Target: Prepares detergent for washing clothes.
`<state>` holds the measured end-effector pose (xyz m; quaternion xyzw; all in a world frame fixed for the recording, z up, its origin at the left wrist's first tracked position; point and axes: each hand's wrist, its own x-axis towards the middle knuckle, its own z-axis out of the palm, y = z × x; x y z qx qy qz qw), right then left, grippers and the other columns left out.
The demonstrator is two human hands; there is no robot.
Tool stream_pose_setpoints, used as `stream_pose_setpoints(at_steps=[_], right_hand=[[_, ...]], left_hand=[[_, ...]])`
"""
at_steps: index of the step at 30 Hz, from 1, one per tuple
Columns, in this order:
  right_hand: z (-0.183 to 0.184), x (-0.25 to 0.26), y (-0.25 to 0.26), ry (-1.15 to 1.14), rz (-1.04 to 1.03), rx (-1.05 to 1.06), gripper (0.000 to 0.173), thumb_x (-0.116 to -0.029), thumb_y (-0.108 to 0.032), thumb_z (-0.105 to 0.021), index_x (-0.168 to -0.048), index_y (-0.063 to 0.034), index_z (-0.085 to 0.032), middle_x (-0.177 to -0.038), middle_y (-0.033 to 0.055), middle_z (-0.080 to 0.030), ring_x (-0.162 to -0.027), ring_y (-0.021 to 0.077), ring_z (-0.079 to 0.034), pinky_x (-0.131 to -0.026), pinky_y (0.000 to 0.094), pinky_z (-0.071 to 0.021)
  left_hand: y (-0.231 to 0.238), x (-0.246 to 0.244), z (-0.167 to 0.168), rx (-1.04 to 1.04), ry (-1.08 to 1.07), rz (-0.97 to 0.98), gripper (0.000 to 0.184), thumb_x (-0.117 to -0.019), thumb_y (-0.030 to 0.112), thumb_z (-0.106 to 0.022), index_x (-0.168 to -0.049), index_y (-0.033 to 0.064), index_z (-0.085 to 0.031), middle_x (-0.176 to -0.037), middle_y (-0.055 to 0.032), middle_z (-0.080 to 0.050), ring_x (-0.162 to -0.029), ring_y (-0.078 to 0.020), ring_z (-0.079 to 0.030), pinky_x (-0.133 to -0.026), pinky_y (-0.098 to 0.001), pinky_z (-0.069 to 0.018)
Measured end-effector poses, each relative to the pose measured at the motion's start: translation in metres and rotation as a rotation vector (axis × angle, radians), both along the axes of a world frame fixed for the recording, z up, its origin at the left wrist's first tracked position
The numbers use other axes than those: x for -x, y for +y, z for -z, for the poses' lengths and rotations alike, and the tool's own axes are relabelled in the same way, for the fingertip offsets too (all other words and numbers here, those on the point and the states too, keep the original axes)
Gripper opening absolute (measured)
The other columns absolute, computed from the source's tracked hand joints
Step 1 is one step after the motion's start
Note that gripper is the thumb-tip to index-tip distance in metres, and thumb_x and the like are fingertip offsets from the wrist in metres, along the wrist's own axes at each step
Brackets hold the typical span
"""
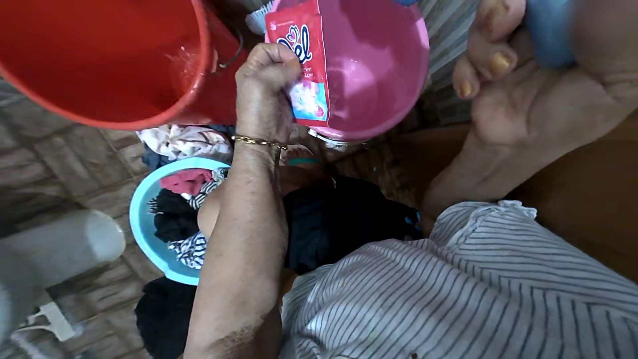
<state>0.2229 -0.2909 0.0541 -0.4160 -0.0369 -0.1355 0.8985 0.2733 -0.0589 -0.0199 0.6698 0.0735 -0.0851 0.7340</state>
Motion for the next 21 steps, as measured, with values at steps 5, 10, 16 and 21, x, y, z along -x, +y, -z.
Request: stream_pose_setpoints(at_steps=[5,10,16,21], right_hand=[[-0.001,0.001,-0.001,0.006,0.029,0.042,0.008,-0.0902,0.005,-0.051,-0.088,-0.0026,-0.053,-0.069,0.0087,-0.061,-0.051,0.0129,-0.057,-0.049,0.0249,-0.0521],[-0.003,0.002,-0.003,-0.004,0.058,0.076,0.013,-0.0929,0.005,-0.046,-0.086,-0.0040,-0.053,-0.068,0.0074,-0.062,-0.052,0.0118,-0.059,-0.049,0.0240,-0.0532],[0.001,0.002,-0.004,0.004,0.070,0.064,0.011,-0.0902,0.006,-0.050,-0.085,-0.0035,-0.053,-0.068,0.0080,-0.061,-0.052,0.0132,-0.059,-0.049,0.0248,-0.0529],[0.003,0.002,-0.004,0.002,0.066,0.061,0.009,-0.0875,0.006,-0.052,-0.086,-0.0032,-0.054,-0.068,0.0084,-0.061,-0.052,0.0134,-0.059,-0.048,0.0251,-0.0525]], left_hand=[[-0.003,-0.004,0.001,-0.441,-0.087,0.101,0.076,-0.0870,0.001,-0.070,-0.154,0.0025,-0.033,-0.103,-0.0042,-0.065,-0.083,-0.0033,-0.067,-0.077,-0.0202,-0.0574],[-0.006,-0.004,0.004,-0.534,-0.091,0.089,0.014,-0.0921,0.011,-0.071,-0.103,0.0032,-0.067,-0.087,0.0052,-0.065,-0.078,0.0057,-0.062,-0.076,-0.0152,-0.0528],[-0.009,-0.006,0.005,-0.789,-0.196,0.098,0.024,-0.0928,0.020,-0.071,-0.105,-0.0009,-0.069,-0.094,-0.0059,-0.069,-0.084,-0.0025,-0.063,-0.082,-0.0223,-0.0500],[-0.023,-0.004,-0.001,-0.988,-0.312,0.190,0.034,-0.0986,0.018,-0.062,-0.117,-0.0109,-0.063,-0.115,-0.0291,-0.066,-0.109,-0.0365,-0.064,-0.099,-0.0473,-0.0466]])
